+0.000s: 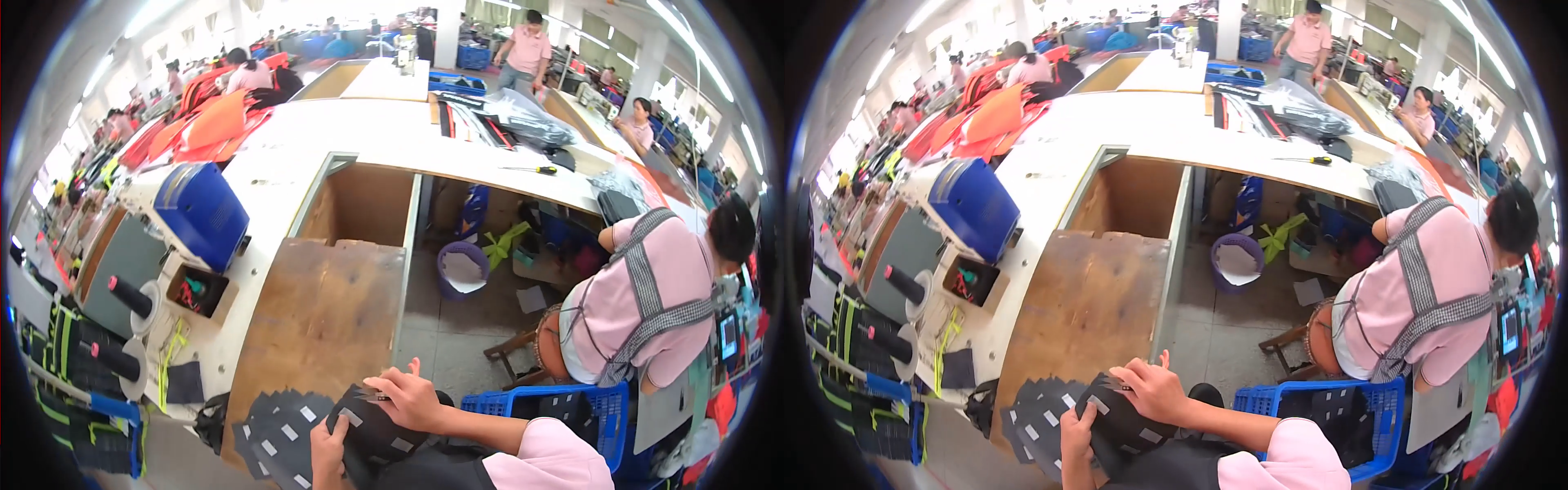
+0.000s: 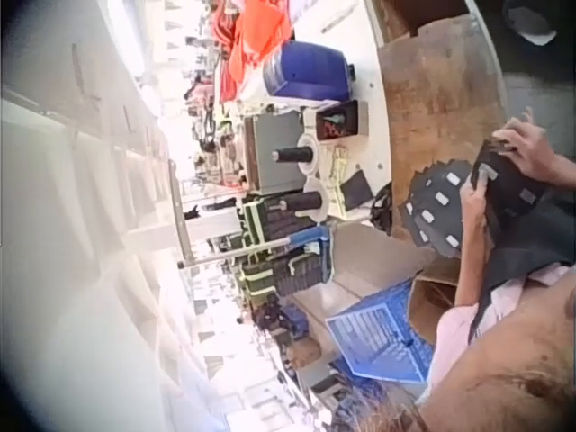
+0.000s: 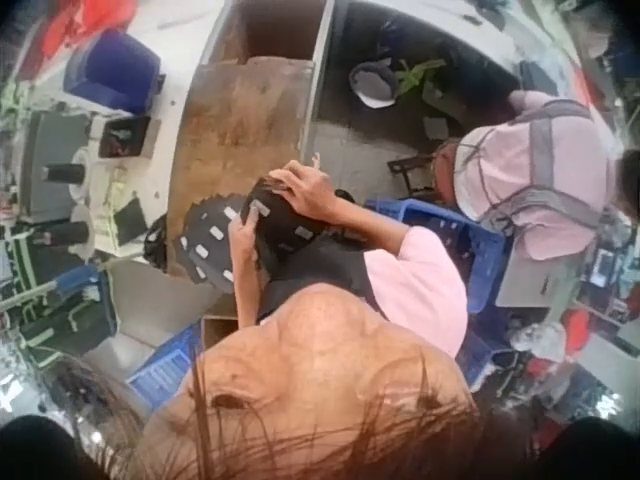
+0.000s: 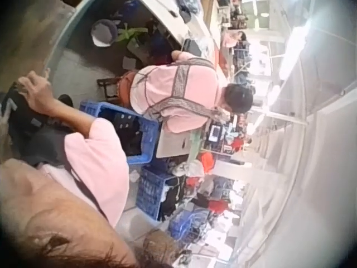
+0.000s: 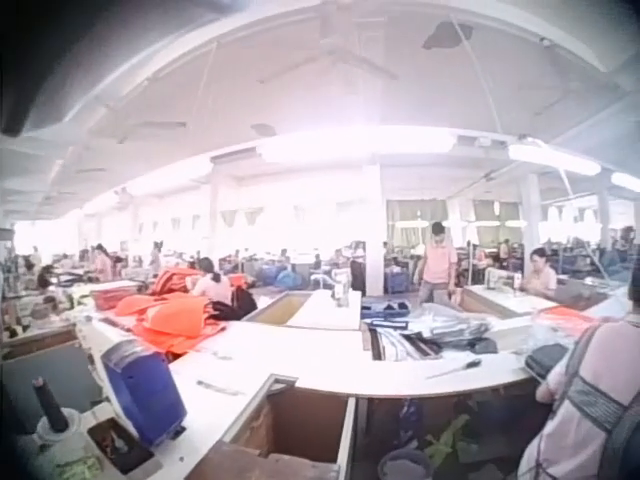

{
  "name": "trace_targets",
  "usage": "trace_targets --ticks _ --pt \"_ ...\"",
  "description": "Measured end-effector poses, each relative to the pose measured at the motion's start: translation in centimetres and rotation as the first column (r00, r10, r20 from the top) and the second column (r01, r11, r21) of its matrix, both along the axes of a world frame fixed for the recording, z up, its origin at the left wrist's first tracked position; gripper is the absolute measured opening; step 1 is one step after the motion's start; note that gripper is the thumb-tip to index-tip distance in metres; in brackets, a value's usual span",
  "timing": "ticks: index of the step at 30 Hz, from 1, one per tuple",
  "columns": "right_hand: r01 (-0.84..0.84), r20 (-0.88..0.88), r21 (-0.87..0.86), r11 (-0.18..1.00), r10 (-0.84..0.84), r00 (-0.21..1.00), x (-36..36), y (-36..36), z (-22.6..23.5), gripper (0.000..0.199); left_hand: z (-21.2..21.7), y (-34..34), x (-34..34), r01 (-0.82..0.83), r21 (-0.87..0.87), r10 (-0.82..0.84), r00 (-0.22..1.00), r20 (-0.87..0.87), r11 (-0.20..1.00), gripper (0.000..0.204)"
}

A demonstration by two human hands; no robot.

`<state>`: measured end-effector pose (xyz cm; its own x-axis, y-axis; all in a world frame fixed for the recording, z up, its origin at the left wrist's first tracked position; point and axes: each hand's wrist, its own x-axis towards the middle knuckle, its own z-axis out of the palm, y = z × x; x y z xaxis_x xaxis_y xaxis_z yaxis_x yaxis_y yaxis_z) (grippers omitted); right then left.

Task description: Removing white stickers from small black fabric components in a factory environment.

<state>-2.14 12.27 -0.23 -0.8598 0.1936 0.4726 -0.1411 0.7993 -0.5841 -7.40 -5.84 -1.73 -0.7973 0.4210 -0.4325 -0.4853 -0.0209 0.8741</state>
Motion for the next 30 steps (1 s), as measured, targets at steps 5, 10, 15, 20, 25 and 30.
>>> trace_targets --ticks 5,10,15,20,25,30 --pt "-0.107 0.119 -0.072 0.992 0.115 0.986 2.2 -0.4 2.2 0.038 0.3 1.0 0.1 0.049 0.078 -0.050 0.999 0.005 0.996 0.016" --pt "-0.210 0.101 0.026 0.977 0.206 0.973 2.3 0.3 1.4 0.027 1.5 1.7 0.7 0.001 -0.018 -0.001 1.000 -0.009 1.000 0.016" --pt "-0.123 0.122 -0.042 0.992 0.127 0.984 1.7 0.0 0.4 0.029 2.8 2.8 0.2 0.033 -0.101 -0.042 0.996 -0.080 0.994 0.023" --pt "0.014 0.184 -0.585 0.811 0.116 0.976 1.3 -0.3 0.8 0.029 2.5 1.7 -0.1 0.002 0.054 -0.011 0.986 0.169 0.999 0.026" --pt "-0.205 0.040 -0.066 0.977 0.208 0.977 2.1 -0.5 0.0 0.032 1.6 1.0 0.1 0.030 0.057 -0.037 0.990 0.134 0.998 0.023" --pt "-0.183 0.101 -0.004 0.983 0.183 0.978 1.6 -0.5 0.6 0.031 0.9 0.9 0.5 0.141 -0.006 -0.141 0.990 0.013 0.990 0.031"
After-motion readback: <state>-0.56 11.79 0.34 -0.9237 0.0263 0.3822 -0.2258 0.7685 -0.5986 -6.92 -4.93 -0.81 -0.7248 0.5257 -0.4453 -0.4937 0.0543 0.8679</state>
